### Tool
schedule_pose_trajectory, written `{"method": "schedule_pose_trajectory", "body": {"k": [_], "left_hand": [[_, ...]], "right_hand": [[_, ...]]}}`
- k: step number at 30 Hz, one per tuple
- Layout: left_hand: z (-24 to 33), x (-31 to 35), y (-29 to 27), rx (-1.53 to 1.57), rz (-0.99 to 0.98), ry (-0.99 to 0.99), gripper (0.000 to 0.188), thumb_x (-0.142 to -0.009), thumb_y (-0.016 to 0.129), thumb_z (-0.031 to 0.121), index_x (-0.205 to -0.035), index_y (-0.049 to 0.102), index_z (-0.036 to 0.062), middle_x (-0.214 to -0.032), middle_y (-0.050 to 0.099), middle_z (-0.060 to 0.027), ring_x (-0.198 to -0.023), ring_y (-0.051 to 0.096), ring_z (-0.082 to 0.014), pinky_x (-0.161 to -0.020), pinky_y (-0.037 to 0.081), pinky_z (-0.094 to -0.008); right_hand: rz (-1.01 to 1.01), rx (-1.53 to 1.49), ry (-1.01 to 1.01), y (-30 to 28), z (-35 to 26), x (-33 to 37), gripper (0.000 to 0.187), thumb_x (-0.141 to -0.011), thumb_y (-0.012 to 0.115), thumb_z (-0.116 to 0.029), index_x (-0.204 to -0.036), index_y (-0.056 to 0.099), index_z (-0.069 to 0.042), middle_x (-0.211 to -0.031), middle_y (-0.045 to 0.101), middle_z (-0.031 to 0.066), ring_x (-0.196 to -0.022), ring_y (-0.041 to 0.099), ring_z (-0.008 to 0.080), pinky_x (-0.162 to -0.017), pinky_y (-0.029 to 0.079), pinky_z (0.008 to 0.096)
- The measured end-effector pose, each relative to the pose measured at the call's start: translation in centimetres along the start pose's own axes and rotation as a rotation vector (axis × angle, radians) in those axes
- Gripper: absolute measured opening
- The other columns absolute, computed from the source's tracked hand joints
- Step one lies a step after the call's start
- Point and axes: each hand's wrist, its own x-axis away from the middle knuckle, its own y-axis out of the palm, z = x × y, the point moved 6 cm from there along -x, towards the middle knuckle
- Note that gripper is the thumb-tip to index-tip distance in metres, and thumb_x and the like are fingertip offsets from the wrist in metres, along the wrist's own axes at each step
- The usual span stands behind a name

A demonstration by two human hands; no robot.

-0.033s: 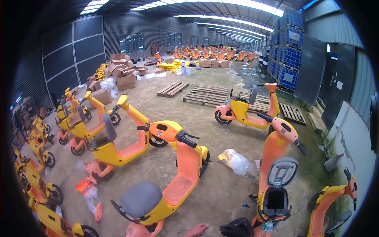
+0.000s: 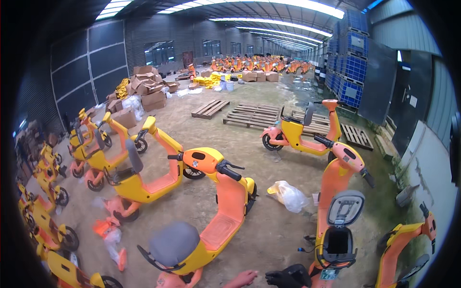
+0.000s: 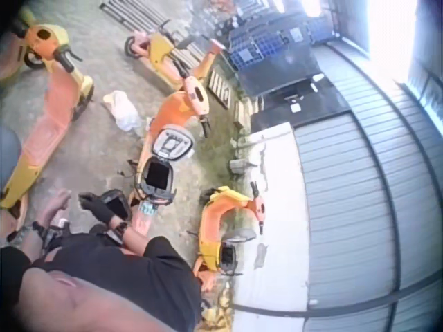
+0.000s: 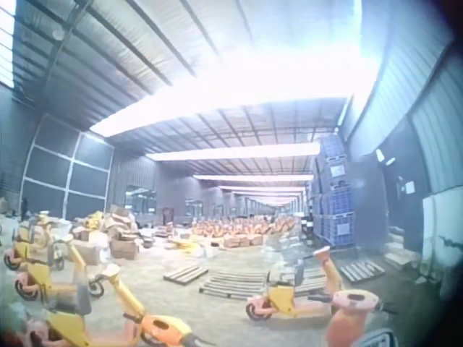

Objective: The person picks up small orange plastic pieces from the floor and places them into a scooter's storage compartment. Then the person retrieves a yellow plastic part from a bag and installs it onto the front of a scooter, followed by placing the seat onto the scooter.

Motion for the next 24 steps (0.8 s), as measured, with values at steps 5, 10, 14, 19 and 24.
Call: {"method": "schedule_pose_trajectory", "body": {"k": [5,10,14,19,24], "left_hand": [[3.3,-2.7,-1.7,0.211,-0.140,-0.057,0.035,-0.105,0.044,0.044,-0.093,0.057,0.0130,-0.064,0.046,0.0041,-0.051,0.042,-0.0087,-0.046,0.035,-0.0242],[4.4,-8.6,1.3,0.582,-0.359,-0.192,0.033,-0.103,0.048,0.046,-0.090,0.055,0.0162,-0.065,0.046,0.0057,-0.054,0.043,-0.0078,-0.047,0.036,-0.0243],[9.2,-15.4,2.4,0.608,-0.396,-0.277,0.025,-0.103,0.052,0.032,-0.093,0.059,0.0096,-0.065,0.050,0.0000,-0.053,0.047,-0.0136,-0.049,0.038,-0.0275],[19.1,-24.0,1.5,0.389,-0.500,-0.324,0.019,-0.099,0.061,0.026,-0.087,0.063,0.0107,-0.064,0.044,0.0072,-0.052,0.036,-0.0044,-0.048,0.027,-0.0212],[25.1,-31.9,4.0,-0.034,-0.504,-0.310,0.026,-0.095,0.066,0.032,-0.077,0.058,0.0147,-0.061,0.042,0.0073,-0.051,0.037,-0.0064,-0.047,0.027,-0.0247]], "right_hand": [[0.066,0.278,-0.307,4.5,-7.4,-5.1,0.031,-0.090,0.069,-0.011,-0.120,0.065,-0.002,-0.111,0.069,0.0085,-0.103,0.063,0.0150,-0.092,0.051,0.0313],[0.328,0.311,-0.442,0.8,-11.4,-6.1,0.030,-0.086,0.071,-0.005,-0.116,0.066,-0.002,-0.108,0.069,0.0102,-0.103,0.064,0.0188,-0.092,0.051,0.0325],[0.453,0.212,-0.455,-4.5,-13.8,-9.9,0.032,-0.087,0.072,-0.010,-0.117,0.066,-0.002,-0.109,0.069,0.0100,-0.101,0.064,0.0190,-0.090,0.051,0.0324],[0.465,0.562,-0.684,-12.0,-20.4,-16.8,0.035,-0.077,0.080,-0.020,-0.107,0.069,-0.005,-0.101,0.070,0.0107,-0.095,0.066,0.0291,-0.085,0.051,0.0383],[0.476,0.751,-0.781,-18.0,-25.6,-19.3,0.045,-0.074,0.083,-0.026,-0.110,0.066,-0.007,-0.103,0.069,0.0105,-0.098,0.064,0.0308,-0.088,0.049,0.0408]]}}
